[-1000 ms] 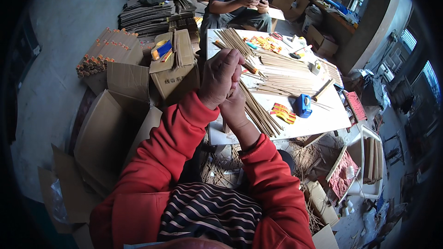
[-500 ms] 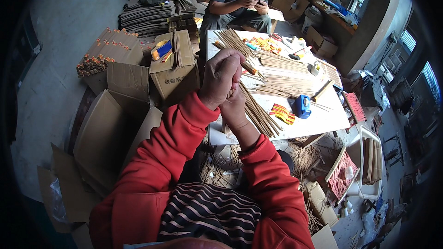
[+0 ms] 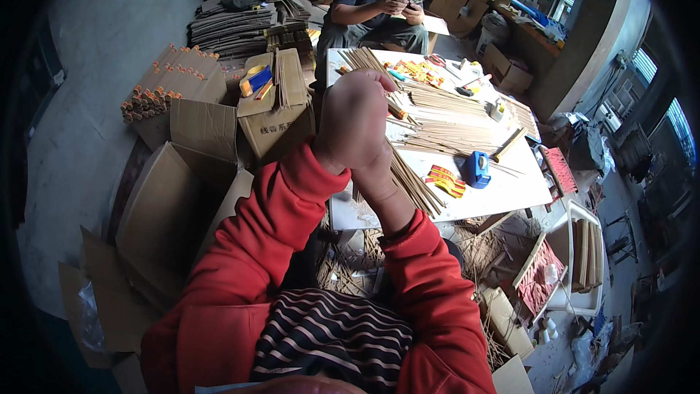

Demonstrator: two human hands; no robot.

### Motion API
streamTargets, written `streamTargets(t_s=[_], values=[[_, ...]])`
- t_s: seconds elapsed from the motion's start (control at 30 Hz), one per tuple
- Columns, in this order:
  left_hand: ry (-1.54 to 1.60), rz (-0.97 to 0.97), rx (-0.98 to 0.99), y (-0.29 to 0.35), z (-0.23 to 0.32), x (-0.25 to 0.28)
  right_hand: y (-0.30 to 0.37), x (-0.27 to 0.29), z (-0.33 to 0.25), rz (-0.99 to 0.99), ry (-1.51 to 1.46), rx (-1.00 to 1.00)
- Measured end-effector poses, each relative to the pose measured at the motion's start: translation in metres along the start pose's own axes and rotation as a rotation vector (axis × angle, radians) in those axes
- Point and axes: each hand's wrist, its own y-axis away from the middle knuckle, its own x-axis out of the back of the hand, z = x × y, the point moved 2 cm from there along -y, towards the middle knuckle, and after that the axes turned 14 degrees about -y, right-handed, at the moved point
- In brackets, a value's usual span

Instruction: The person gathers thin wooden sticks, aligns them into bundles, and secures each bundle with a small paper wrapper. The person places the finished bundles into a cardboard box.

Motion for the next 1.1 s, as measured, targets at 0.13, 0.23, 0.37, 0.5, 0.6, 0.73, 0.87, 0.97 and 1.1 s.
streamTargets(t_s=[0.13,0.23,0.37,0.5,0.6,0.73,0.87,0.97,1.1], values=[[0.238,-0.089,0.543,0.012,-0.020,0.004,0.008,-0.009,0.009,0.046,0.058,-0.136],[0.296,-0.088,0.547,0.013,-0.018,0.003,0.008,-0.007,0.005,0.019,0.068,-0.126],[0.179,-0.127,0.512,0.012,-0.016,0.004,0.009,-0.008,0.005,0.051,0.061,-0.054],[0.018,-0.132,0.322,0.013,-0.018,0.003,0.007,-0.009,-0.003,0.072,0.119,-0.002],[0.035,-0.114,0.274,0.013,-0.016,0.002,0.009,-0.009,0.005,0.101,0.015,-0.093],[-0.006,-0.117,0.276,0.014,-0.018,0.002,0.011,-0.010,0.010,0.111,-0.037,-0.120],[-0.161,-0.170,0.323,0.012,-0.013,0.005,0.010,-0.009,0.003,0.077,0.068,-0.051],[-0.297,-0.132,0.122,0.010,-0.011,0.004,0.010,-0.008,0.009,0.066,0.057,-0.077],[-0.461,-0.069,-0.203,0.012,-0.019,0.006,0.011,-0.010,0.003,0.059,0.087,-0.010]])
